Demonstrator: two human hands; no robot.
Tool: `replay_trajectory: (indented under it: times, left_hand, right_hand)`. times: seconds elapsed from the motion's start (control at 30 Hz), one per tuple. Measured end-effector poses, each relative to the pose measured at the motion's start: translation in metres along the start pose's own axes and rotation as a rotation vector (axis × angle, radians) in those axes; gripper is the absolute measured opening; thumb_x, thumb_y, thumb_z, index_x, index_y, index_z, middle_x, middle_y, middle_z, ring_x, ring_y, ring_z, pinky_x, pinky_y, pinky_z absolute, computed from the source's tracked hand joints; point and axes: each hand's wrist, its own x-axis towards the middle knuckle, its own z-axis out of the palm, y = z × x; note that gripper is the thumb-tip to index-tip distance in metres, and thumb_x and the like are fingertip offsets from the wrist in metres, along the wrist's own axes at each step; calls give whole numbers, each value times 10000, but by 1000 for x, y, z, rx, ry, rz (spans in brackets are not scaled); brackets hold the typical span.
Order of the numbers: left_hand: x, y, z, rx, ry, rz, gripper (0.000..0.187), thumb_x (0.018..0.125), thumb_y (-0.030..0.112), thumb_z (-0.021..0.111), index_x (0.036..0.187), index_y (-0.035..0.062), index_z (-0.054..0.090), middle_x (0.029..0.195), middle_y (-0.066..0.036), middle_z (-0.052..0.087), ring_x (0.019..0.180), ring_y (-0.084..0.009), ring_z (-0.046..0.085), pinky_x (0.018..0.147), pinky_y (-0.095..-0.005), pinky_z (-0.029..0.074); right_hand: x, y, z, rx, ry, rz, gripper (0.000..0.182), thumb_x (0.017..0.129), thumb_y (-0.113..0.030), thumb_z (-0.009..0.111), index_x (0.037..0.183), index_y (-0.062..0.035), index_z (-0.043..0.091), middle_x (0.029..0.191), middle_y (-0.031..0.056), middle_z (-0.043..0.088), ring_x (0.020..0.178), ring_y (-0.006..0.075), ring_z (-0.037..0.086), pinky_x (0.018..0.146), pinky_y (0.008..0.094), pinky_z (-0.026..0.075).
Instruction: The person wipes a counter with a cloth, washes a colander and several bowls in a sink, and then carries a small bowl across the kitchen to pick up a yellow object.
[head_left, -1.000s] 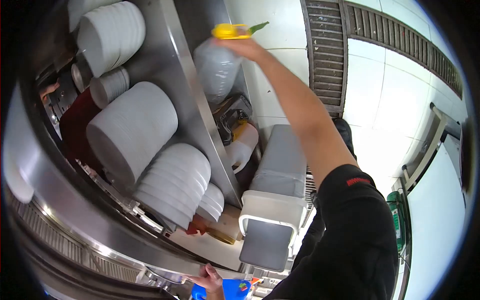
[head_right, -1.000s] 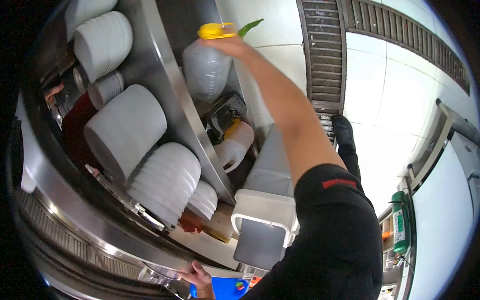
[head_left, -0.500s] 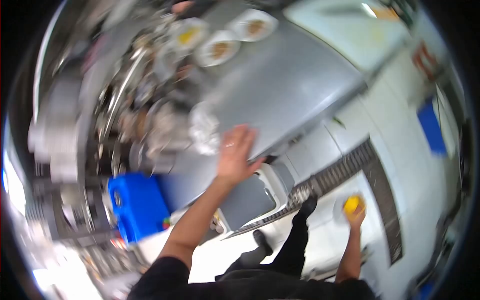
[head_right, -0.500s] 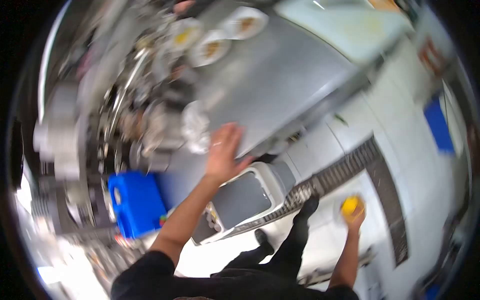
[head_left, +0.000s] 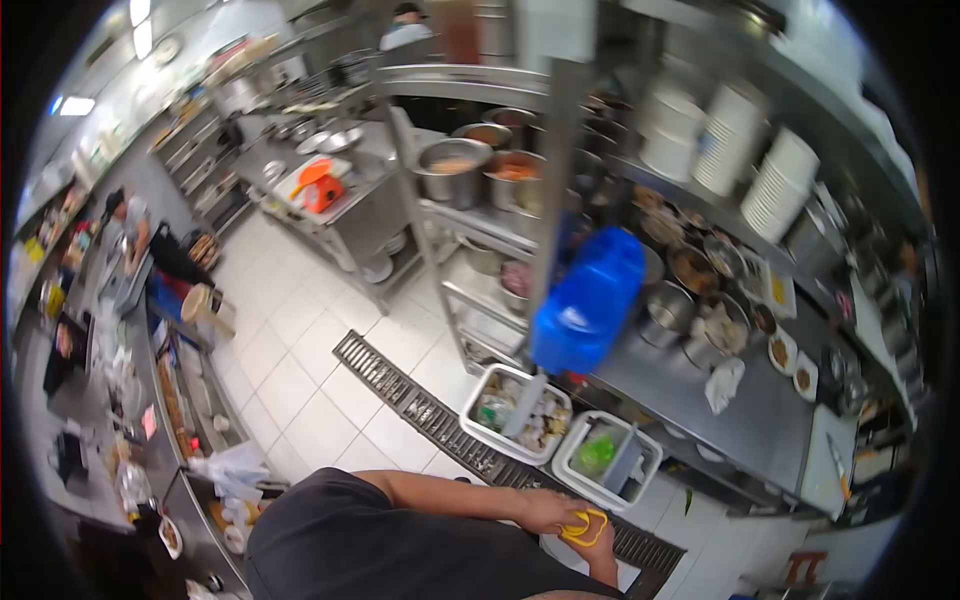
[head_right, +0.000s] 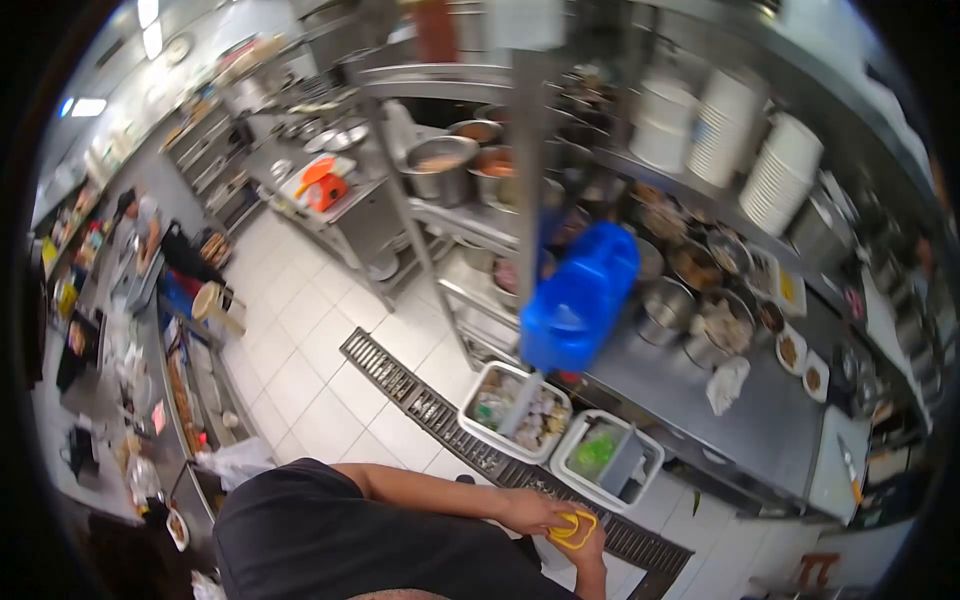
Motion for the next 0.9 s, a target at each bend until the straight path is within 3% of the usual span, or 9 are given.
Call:
replay_trajectory:
  times: [0.13,0.2,0.3,0.4,0.53,0.67,0.7,0.83,0.9]
  left_hand:
    - [-116,-2,-69,29,183,-223,534,892,175,635,1403,121,490,1414,-194,451,1163,-401,573,1023,-464,463]
    - [-168,-2,-92,77,305,-241,499,891,161,639,1366,97,503,1356,-205,481,1128,-402,583,994,-471,475]
    - [-239,-10,-115,156,497,-358,449,887,153,642,1310,63,520,1286,-218,512,1110,-399,588,955,-471,494]
    - [-301,-16,-131,81,660,-540,397,880,146,644,1243,34,528,1240,-221,523,1077,-402,599,934,-468,502]
    - [-366,-23,-155,230,929,-772,343,897,189,642,1173,20,530,1175,-208,542,1037,-400,618,903,-462,514]
    - [-422,-53,-207,365,857,-1054,451,910,375,645,1145,7,530,1081,-172,586,867,-340,678,730,-419,564]
    - [-434,-75,-216,424,920,-1068,538,883,503,644,1060,1,565,950,-161,639,740,-320,689,640,-401,564]
    - [-483,-132,-288,354,986,-1391,615,856,629,607,872,15,629,704,-147,683,644,-314,694,592,-410,558]
    - [-515,-164,-323,361,971,-1459,624,853,636,609,860,12,629,679,-141,680,629,-319,692,594,-412,559]
  right_hand:
    - [108,-112,18,-85,-252,-195,581,611,-385,878,1095,-139,671,1054,87,693,1009,326,663,843,403,545]
    - [147,-158,36,-77,-351,-290,586,619,-367,881,1110,-132,665,1070,94,687,1019,329,661,841,400,543]
    - [205,-226,71,63,-361,-468,602,630,-322,885,1146,-118,654,1094,103,686,1050,337,656,872,404,534]
    - [252,-283,113,70,-407,-531,627,639,-285,884,1190,-108,642,1157,104,677,1101,329,647,916,403,523]
    - [315,-358,173,209,-478,-612,633,651,-283,874,1199,-81,631,1205,120,657,1123,330,637,928,403,518]
    - [381,-397,223,247,-460,-675,583,672,-261,853,1161,-57,611,1139,151,661,1079,349,645,880,408,519]
    - [400,-411,232,271,-495,-683,580,673,-258,851,1160,-59,607,1129,149,662,1071,346,647,876,409,519]
    - [477,-452,287,323,-490,-638,575,678,-263,848,1163,-72,606,1115,131,664,1062,332,647,878,412,520]
    - [520,-491,303,355,-458,-649,634,652,-273,869,1198,-85,609,1165,119,661,1111,325,633,913,408,513]
